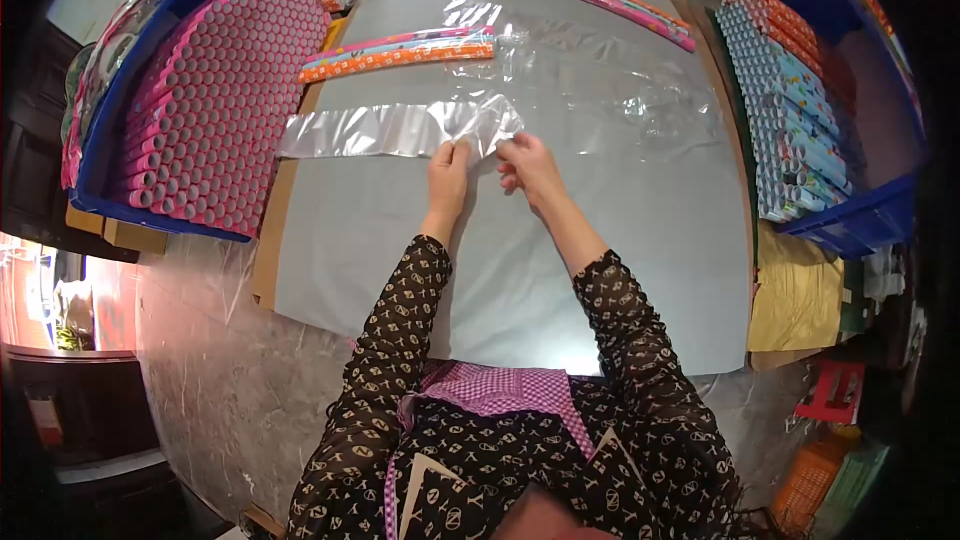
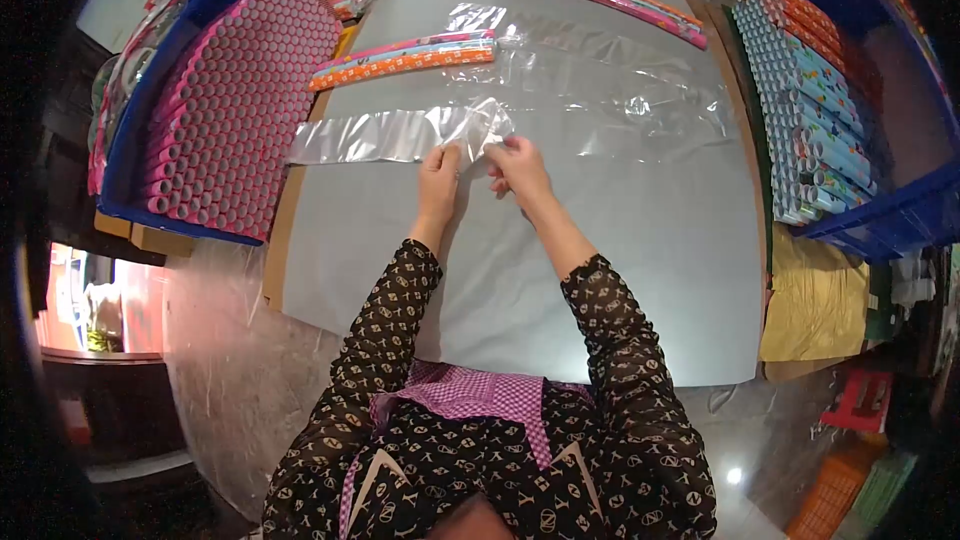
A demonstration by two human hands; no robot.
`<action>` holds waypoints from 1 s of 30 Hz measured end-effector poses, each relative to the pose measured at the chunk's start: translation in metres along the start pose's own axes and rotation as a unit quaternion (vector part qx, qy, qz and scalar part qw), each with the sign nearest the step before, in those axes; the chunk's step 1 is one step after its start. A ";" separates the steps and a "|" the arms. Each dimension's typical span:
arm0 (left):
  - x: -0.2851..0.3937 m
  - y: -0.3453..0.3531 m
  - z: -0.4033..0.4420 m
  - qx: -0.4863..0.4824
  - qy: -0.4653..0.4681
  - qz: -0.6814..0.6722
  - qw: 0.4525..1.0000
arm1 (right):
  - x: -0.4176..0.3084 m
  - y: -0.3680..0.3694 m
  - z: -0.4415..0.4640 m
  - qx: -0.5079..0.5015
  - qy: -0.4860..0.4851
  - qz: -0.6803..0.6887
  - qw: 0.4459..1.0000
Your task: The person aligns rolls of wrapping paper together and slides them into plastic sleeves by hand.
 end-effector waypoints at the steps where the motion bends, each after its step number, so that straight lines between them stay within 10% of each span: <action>1: -0.002 -0.001 0.000 -0.001 -0.002 0.000 1.000 | 0.004 -0.001 0.006 0.002 0.002 0.000 1.000; 17: -0.003 0.009 -0.001 -0.023 0.037 0.003 0.999 | -0.001 -0.039 0.000 0.060 -0.023 -0.003 0.998; 22: 0.009 0.008 -0.007 0.002 0.034 0.009 0.999 | -0.013 -0.060 0.007 0.151 -0.242 -0.197 0.938; 30: 0.003 0.002 -0.007 0.019 0.001 -0.065 0.998 | -0.063 -0.055 -0.026 0.196 -0.333 -0.235 0.892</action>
Point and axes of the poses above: each hand's wrist, its own z-axis towards the middle knuckle, its own y-axis out of the palm, x = y × z, the point moved 9 cm from there along z, towards the middle knuckle, and after that the axes turned 10 degrees about -y, right-handed, at the moved point
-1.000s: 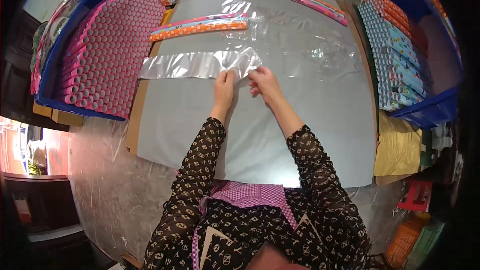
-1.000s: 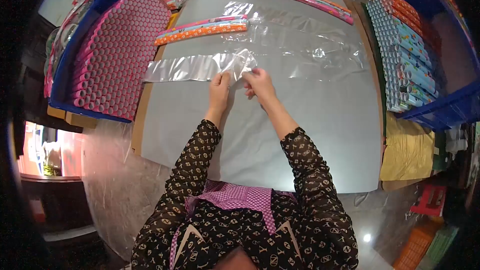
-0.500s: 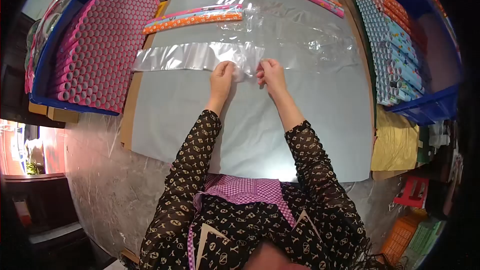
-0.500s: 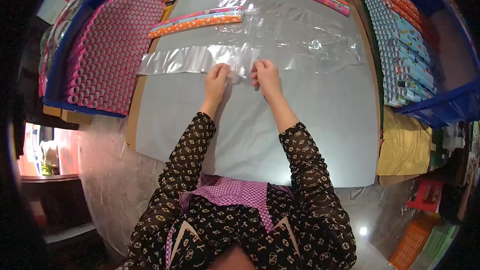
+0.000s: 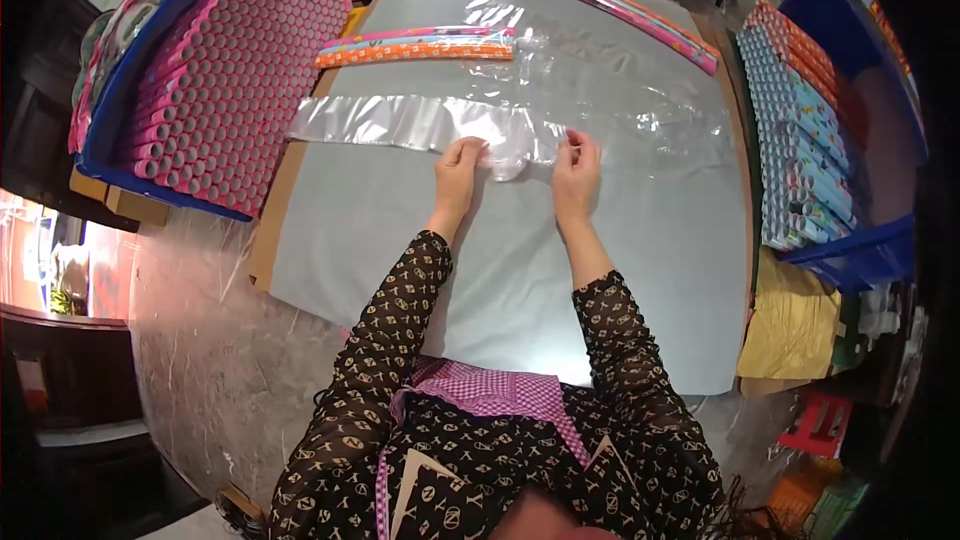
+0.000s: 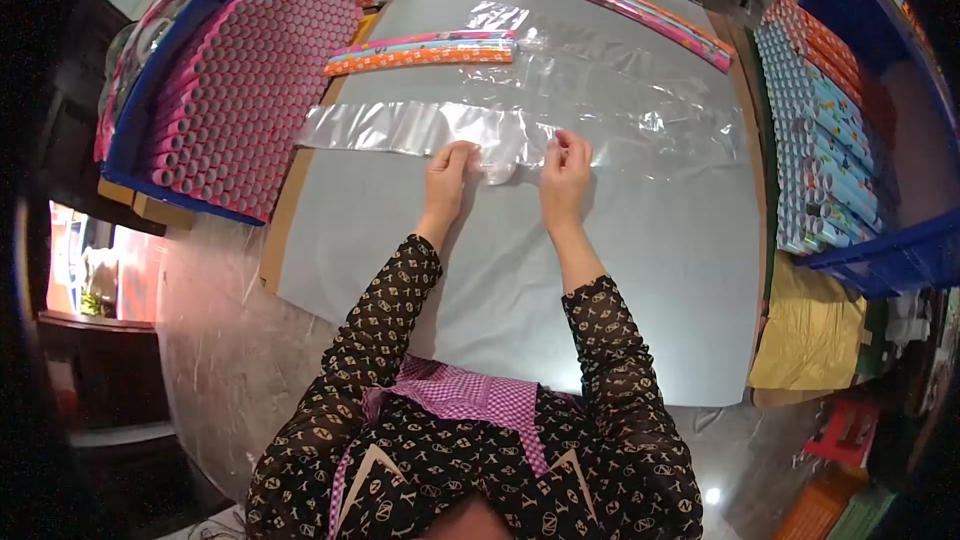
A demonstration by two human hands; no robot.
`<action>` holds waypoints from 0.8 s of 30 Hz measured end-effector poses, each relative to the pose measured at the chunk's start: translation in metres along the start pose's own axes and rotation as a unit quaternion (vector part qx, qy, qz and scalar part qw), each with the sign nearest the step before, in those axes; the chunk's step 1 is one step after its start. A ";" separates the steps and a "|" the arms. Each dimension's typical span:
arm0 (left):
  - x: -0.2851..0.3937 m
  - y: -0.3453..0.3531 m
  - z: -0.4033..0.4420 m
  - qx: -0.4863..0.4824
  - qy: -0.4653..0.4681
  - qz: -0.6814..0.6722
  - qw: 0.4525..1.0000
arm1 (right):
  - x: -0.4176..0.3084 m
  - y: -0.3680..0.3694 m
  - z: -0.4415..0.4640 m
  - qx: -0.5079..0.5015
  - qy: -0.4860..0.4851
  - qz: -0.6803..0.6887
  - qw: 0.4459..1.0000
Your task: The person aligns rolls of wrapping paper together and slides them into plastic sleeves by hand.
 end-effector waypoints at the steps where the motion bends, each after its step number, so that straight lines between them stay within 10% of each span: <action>1: -0.001 0.002 0.003 -0.028 0.009 -0.044 0.999 | -0.006 0.000 0.001 0.007 -0.029 0.014 0.999; 8: 0.008 -0.007 0.010 -0.006 -0.025 -0.045 0.999 | -0.053 0.018 -0.013 -0.057 -0.304 -0.149 0.939; 14: 0.030 -0.029 0.021 -0.010 -0.037 -0.160 0.986 | -0.021 0.041 -0.016 -0.190 -0.226 -0.237 0.926; 24: 0.061 -0.040 0.000 0.050 -0.022 -0.262 0.963 | -0.045 0.028 -0.009 -0.117 -0.224 -0.143 0.957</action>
Point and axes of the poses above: each hand's wrist, its own z-axis towards the middle knuckle, its own y-axis out of the palm, x = y × z, the point moved 9 cm from there along z, towards the middle knuckle, and after that the axes turned 10 degrees about -y, right-handed, at the moved point
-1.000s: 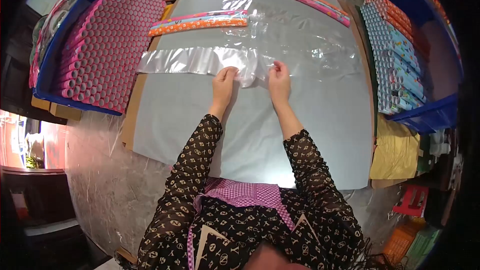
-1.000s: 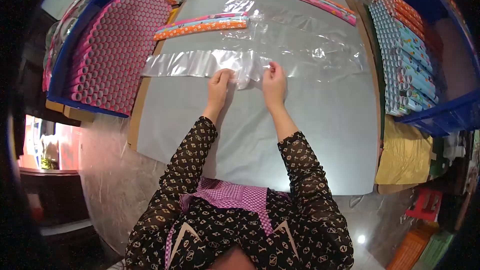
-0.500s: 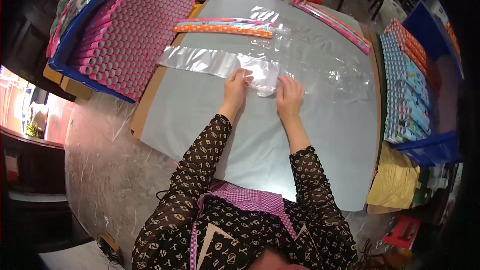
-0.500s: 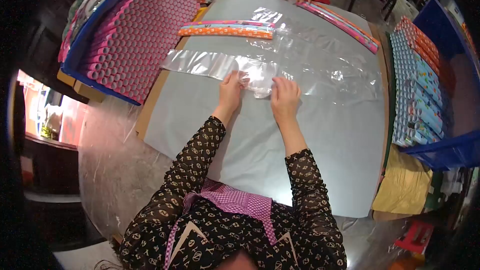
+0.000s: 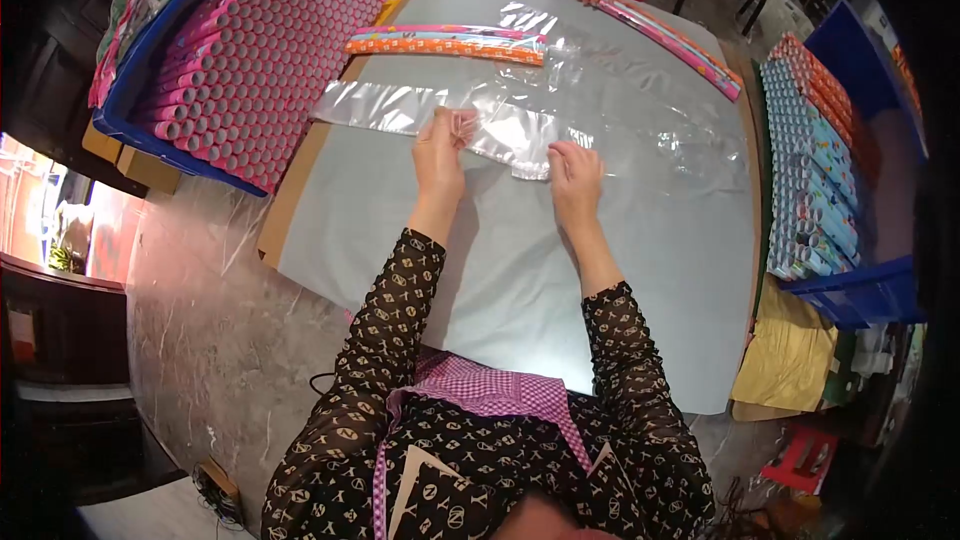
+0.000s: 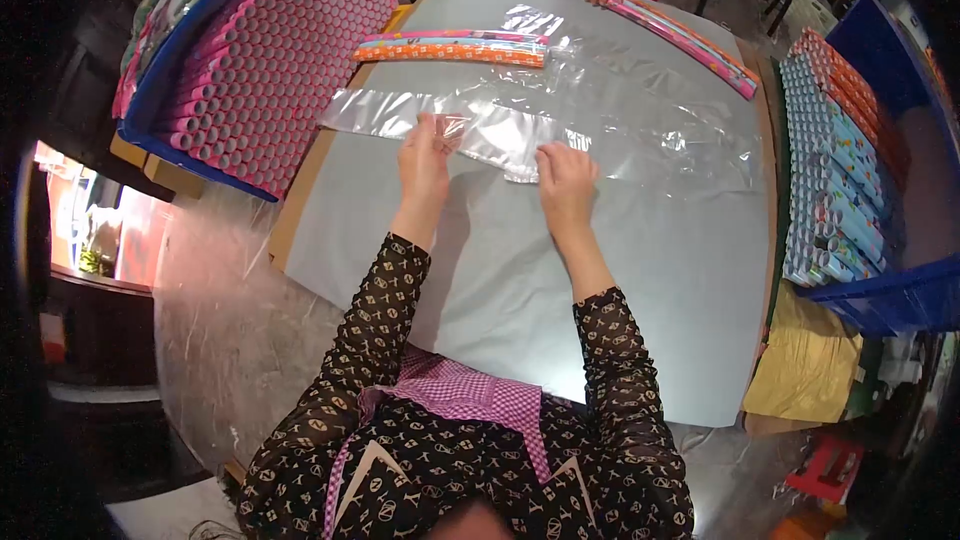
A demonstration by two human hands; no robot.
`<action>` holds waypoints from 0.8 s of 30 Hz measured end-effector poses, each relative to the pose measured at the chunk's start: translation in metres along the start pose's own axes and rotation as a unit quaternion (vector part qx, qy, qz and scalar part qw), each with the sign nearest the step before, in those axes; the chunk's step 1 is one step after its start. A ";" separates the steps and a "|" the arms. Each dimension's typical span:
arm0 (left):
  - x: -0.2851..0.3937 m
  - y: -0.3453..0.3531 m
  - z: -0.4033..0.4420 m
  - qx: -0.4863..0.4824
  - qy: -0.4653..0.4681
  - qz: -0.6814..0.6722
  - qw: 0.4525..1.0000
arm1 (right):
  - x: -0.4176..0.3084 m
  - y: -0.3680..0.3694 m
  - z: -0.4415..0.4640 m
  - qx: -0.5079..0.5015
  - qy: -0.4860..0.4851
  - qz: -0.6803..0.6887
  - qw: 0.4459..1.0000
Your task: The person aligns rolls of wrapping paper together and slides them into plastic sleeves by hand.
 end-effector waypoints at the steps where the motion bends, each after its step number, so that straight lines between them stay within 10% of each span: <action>1: 0.005 0.005 -0.006 0.005 0.036 0.097 0.995 | -0.007 -0.001 0.005 -0.011 0.024 0.081 0.996; 4: 0.004 0.026 -0.036 0.006 0.095 0.235 0.967 | -0.025 -0.001 0.012 -0.025 0.145 0.286 0.947; 6: -0.002 0.034 -0.053 0.004 0.120 0.277 0.953 | -0.033 0.015 0.002 -0.027 0.320 0.515 0.794; 8: 0.010 0.067 -0.089 -0.050 0.361 0.454 0.813 | -0.035 0.015 0.001 -0.062 0.323 0.510 0.795; 14: -0.016 0.072 -0.127 -0.110 0.354 0.517 0.771 | 0.008 0.018 -0.030 -0.047 0.375 0.524 0.763; 16: -0.033 0.035 -0.123 -0.068 0.092 0.379 0.918 | 0.012 0.004 -0.035 -0.024 0.412 0.526 0.744; 18: -0.072 0.000 -0.122 -0.083 -0.078 0.293 0.949 | 0.008 -0.014 -0.031 -0.040 0.397 0.509 0.763; 22: -0.127 0.002 -0.142 -0.153 -0.461 -0.160 0.859 | -0.009 -0.033 -0.041 -0.060 0.415 0.540 0.730; 24: -0.133 -0.002 -0.124 -0.154 -0.434 -0.179 0.869 | -0.019 -0.047 -0.044 -0.079 0.406 0.550 0.726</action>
Point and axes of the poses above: each hand's wrist, its own z-axis towards the middle knuckle, its own y-axis out of the palm, x = y × z, the point moved 9 cm from there along z, towards the middle knuckle, and after that the axes turned 10 degrees about -y, right-handed, at the moved point
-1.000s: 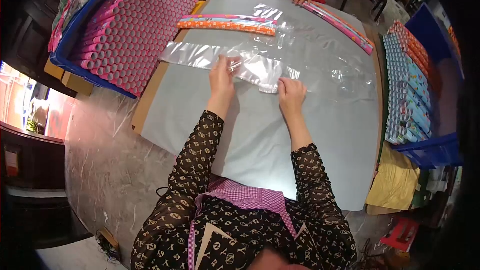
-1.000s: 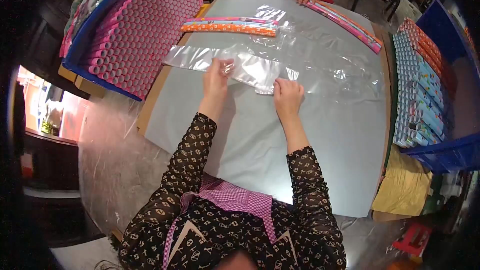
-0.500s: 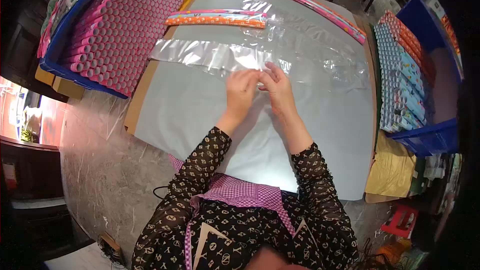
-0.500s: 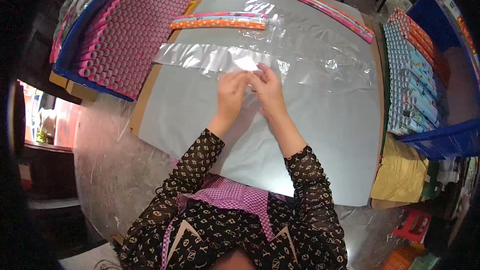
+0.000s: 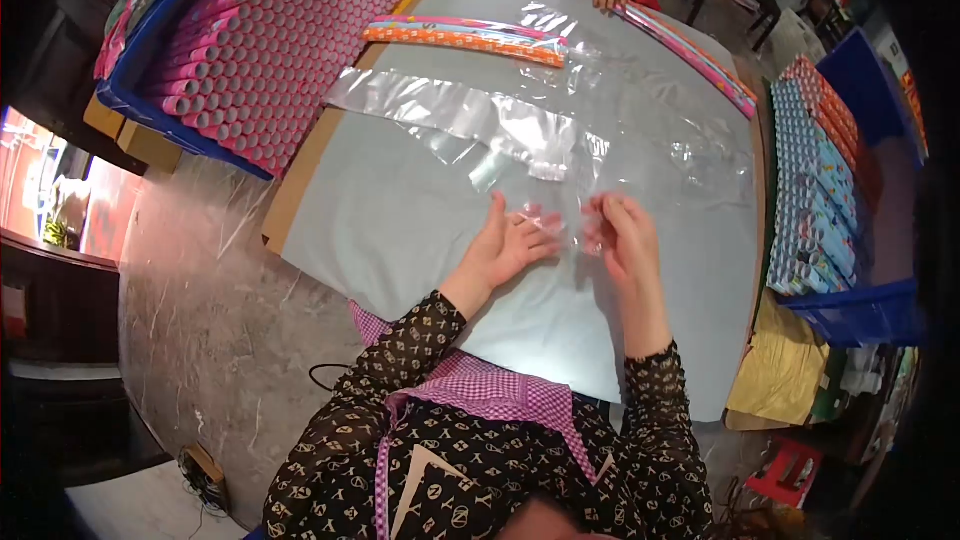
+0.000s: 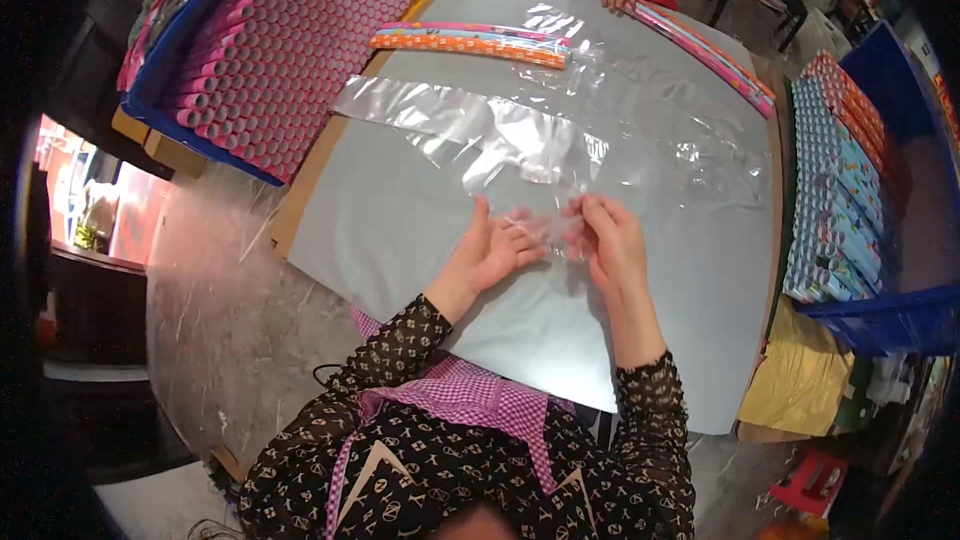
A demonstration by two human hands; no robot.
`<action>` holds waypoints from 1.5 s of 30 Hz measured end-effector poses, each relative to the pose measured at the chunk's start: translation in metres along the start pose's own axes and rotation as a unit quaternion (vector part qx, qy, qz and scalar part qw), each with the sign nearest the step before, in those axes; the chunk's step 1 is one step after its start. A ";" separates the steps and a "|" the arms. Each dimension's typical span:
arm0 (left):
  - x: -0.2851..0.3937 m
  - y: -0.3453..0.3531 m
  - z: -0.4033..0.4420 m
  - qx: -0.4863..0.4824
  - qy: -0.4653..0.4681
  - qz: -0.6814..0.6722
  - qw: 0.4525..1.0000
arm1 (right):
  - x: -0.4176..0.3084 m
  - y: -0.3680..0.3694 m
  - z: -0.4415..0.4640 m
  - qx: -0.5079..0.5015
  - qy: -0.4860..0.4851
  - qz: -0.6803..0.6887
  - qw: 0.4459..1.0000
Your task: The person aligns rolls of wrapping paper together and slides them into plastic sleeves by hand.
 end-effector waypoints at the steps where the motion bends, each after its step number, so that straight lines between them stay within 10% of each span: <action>1: 0.010 -0.002 0.005 -0.017 0.018 -0.055 0.998 | -0.001 -0.003 -0.009 0.011 0.024 -0.003 1.000; 9: 0.124 -0.038 -0.027 -0.072 0.206 -0.192 0.957 | -0.009 -0.078 -0.064 -0.013 0.003 -0.059 0.998; 19: 0.225 -0.058 -0.140 -0.088 0.361 -0.037 0.928 | -0.017 -0.134 -0.073 0.071 -0.034 -0.099 0.992; 38: 0.289 -0.147 -0.251 0.233 0.415 -0.040 0.878 | 0.006 -0.120 -0.053 0.103 -0.002 -0.176 0.979; 45: 0.322 -0.182 -0.275 0.209 0.378 0.009 0.902 | 0.002 -0.139 -0.045 0.132 0.006 -0.267 0.955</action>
Point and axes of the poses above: each hand's wrist, its own z-axis towards the middle knuckle, its own y-axis out of the palm, x = y × z, the point moved 9 cm from there along z, towards the middle knuckle, and after that the axes turned 10 degrees about -y, right-handed, at the moved point
